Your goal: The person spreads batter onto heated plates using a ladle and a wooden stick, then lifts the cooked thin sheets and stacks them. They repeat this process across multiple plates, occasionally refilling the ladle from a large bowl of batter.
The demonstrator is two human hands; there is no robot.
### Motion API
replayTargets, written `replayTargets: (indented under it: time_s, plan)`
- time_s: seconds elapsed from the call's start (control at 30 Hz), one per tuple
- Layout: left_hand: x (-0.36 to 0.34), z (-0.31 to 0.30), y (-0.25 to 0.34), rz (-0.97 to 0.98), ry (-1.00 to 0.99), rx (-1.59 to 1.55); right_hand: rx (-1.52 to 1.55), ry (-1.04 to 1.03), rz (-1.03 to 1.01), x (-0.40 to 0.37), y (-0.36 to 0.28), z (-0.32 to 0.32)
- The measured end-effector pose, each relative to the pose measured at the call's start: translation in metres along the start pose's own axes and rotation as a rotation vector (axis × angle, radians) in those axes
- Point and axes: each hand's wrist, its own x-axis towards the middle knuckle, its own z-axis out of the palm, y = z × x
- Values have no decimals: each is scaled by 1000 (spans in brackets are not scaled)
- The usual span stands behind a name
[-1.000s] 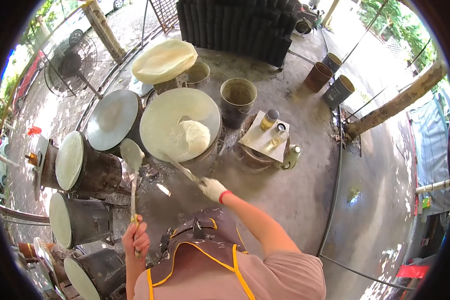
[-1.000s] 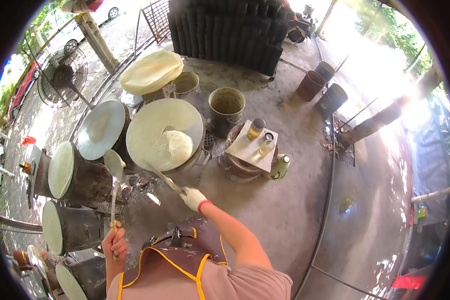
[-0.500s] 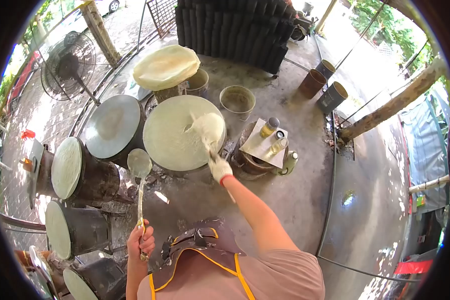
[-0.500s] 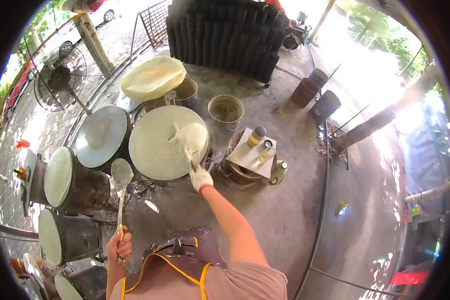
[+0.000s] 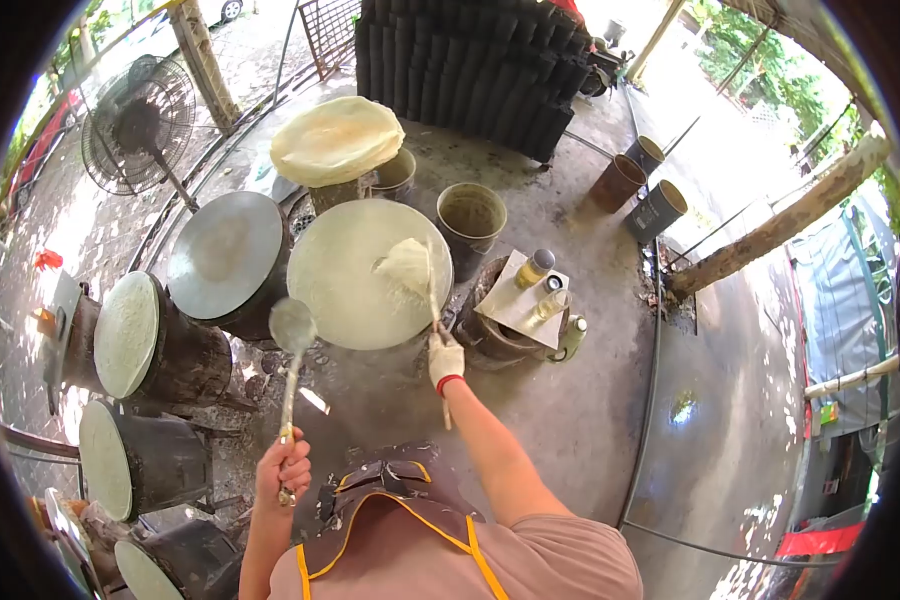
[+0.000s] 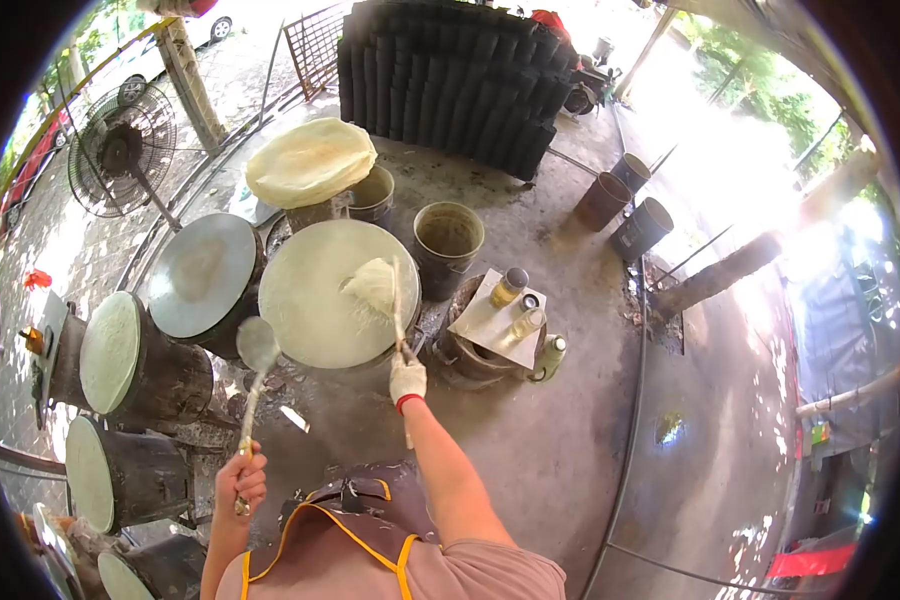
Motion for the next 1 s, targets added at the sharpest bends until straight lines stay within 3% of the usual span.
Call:
replayTargets:
  time_s: [0.1, 0.13, 0.2, 0.23, 0.3, 0.47, 0.57, 0.6, 0.63, 0.73, 0.8, 0.9, 1.0]
  plan:
    - [9, 2, -22, -32, 18, 52, 239, -372, 40, 43, 26, 12]
    - [12, 4, -29, -43, 31, 43, 37, -436, -240, 57, 16, 1]
    - [20, 15, -41, 7, 105, 90, -96, -290, -128, 62, -31, -24]
    - [24, 23, -47, 39, 171, 100, 111, -164, -59, 71, -19, -19]
    - [29, 26, -52, 60, 219, 145, 129, -299, -23, 72, 9, -10]
    - [46, 21, -43, 16, 203, 246, 96, -600, 123, 88, -6, -18]
    - [61, 36, -36, 46, 279, 414, 211, -492, 194, 99, -22, -7]
    - [68, 41, -35, 65, 300, 484, 251, -454, 209, 96, -23, -5]
    - [77, 45, -32, 79, 321, 559, 174, -609, 200, 83, -29, -14]
    - [112, 37, -25, 126, 335, 791, 81, -709, 298, 37, -53, -64]
    - [137, 29, -24, 183, 384, 923, 254, -567, 475, 8, -31, -75]
    - [164, 29, -46, 254, 508, 1034, 531, -353, 712, -42, -14, -46]
    - [178, 39, -61, 238, 475, 983, 507, -580, 690, -62, -8, -9]
